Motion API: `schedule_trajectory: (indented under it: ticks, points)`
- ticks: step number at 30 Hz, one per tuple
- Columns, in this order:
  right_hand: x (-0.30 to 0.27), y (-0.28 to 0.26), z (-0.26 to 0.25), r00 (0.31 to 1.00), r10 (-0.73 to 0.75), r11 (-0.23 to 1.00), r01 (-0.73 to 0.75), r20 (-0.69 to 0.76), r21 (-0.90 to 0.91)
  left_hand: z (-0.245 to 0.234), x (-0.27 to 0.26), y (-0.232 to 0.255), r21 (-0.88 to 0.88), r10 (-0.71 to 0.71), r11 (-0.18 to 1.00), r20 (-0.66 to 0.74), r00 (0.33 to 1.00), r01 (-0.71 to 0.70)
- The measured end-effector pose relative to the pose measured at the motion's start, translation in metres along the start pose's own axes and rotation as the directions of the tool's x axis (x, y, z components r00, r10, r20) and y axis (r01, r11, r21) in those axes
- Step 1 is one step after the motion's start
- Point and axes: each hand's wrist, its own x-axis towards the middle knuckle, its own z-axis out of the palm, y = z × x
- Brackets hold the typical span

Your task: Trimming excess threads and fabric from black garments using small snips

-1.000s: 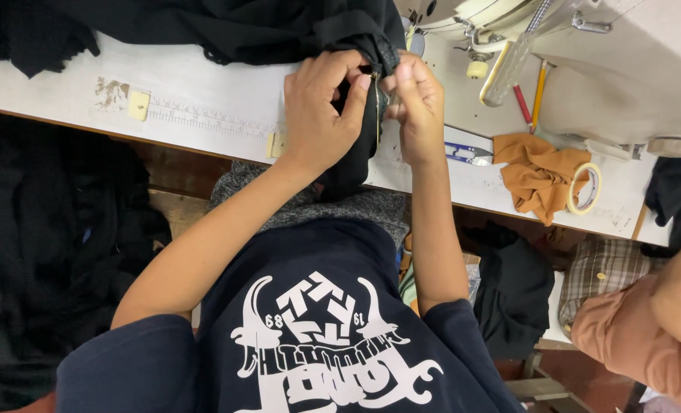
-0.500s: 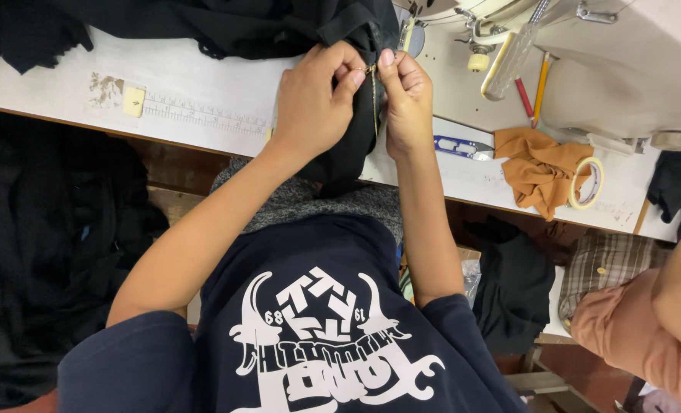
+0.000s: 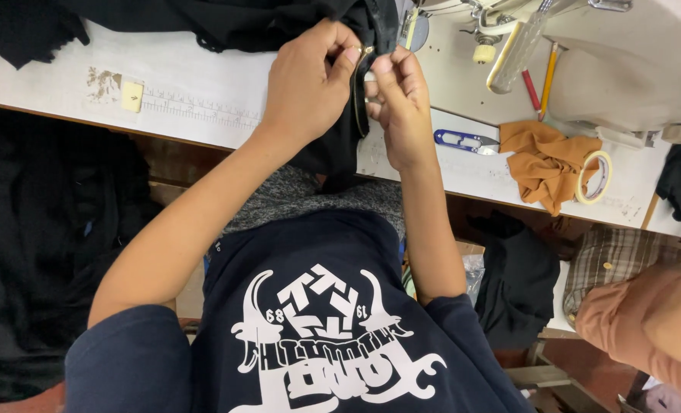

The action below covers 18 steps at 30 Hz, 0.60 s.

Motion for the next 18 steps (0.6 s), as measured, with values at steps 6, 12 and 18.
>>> schedule_trajectory:
  ticks: [6, 12, 18]
  points:
    - [-0.015, -0.008, 0.011, 0.971, -0.215, 0.973, 0.222, 0.106, -0.065, 0.001, 0.012, 0.0, 0.1, 0.172, 0.979, 0.058, 0.983, -0.177]
    - [-0.014, -0.012, 0.009, 0.746, -0.666, 0.317, 0.297, 0.012, -0.901, 0.01, 0.011, 0.0, 0.2, 0.135, 0.968, 0.083, 0.987, -0.15]
    - [0.004, -0.013, -0.016, 0.996, -0.018, 0.989, 0.03, 0.087, -0.146, 0.019, 0.01, -0.008, -0.041, 0.139, 0.99, 0.061, 0.988, -0.136]
